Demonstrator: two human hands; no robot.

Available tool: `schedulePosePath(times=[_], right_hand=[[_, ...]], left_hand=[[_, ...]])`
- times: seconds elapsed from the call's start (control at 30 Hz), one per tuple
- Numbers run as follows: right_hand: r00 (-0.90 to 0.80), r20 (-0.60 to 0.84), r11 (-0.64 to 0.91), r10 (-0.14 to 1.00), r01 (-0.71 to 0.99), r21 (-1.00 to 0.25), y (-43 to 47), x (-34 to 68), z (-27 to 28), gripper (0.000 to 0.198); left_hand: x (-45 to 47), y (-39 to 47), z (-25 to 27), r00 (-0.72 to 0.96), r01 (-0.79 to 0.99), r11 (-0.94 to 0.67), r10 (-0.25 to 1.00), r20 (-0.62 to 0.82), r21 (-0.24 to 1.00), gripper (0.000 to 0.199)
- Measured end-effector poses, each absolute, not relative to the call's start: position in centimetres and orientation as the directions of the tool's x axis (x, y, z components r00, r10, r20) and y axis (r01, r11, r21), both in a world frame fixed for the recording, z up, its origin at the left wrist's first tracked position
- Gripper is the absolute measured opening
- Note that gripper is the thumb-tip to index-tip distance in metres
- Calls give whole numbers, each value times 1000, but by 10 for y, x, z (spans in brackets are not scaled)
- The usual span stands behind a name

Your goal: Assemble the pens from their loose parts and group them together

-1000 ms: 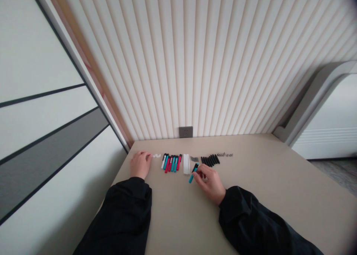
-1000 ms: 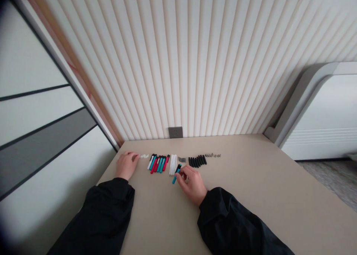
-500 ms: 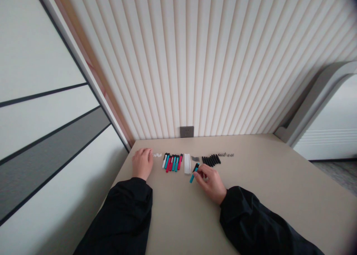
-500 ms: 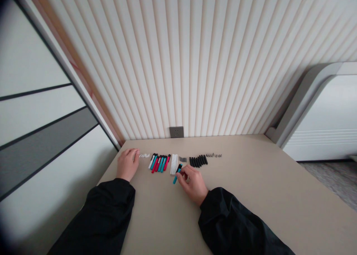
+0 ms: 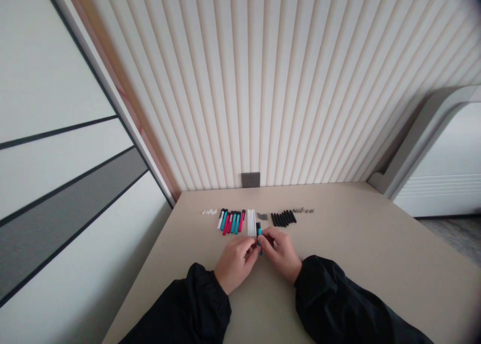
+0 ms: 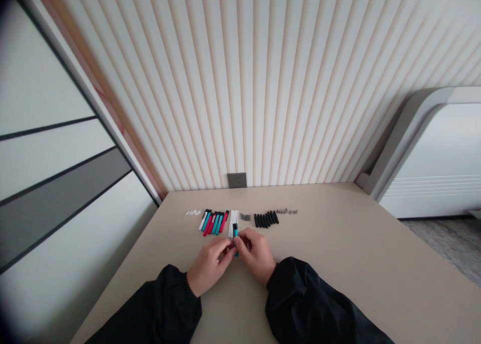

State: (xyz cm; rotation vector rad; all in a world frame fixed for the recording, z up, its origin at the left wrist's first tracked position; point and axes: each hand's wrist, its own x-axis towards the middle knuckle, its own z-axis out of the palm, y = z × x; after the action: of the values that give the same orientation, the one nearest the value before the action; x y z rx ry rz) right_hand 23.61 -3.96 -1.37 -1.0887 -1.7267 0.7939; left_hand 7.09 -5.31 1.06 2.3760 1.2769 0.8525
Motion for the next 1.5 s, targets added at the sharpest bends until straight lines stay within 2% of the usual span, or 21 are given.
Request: schedulePosePath(times=[0.17,0.33,0.43,0.5,0.6,0.7,0.87,1.5], right_hand=[[-178,338,377,924,277,-884,-43,233,-11,24],[-182,386,424,904,268,-865,-44,235,-8,25],[-186,411,449,893,288,-846,-45,236,-8,26],[-206,420,466,884,303,-831,-46,236,-8,28],[-242,425,486,872,323,-812,-47,235,-7,30],[-262,425,495,867,339,-800,-48,235,-6,32],[-278,412,491,868,348,-799,-49,235,-5,31],[-315,422,517,850,351,-781,-49,234,-7,30]], left_hand=[[74,-55,12,349,600,-459,887,302,655,13],[64,-46,18,255,640,-415,909,331,646,14],[39,-29,20,103,769,-318,918,384,554,17],[20,-17,19,38,877,-219,919,392,427,19],[-2,-5,17,-30,961,-60,947,318,269,22],[-10,-1,14,-62,984,21,972,227,180,25],[-8,-2,11,-46,993,23,980,196,119,30],[-7,0,4,5,996,-21,984,178,85,37]])
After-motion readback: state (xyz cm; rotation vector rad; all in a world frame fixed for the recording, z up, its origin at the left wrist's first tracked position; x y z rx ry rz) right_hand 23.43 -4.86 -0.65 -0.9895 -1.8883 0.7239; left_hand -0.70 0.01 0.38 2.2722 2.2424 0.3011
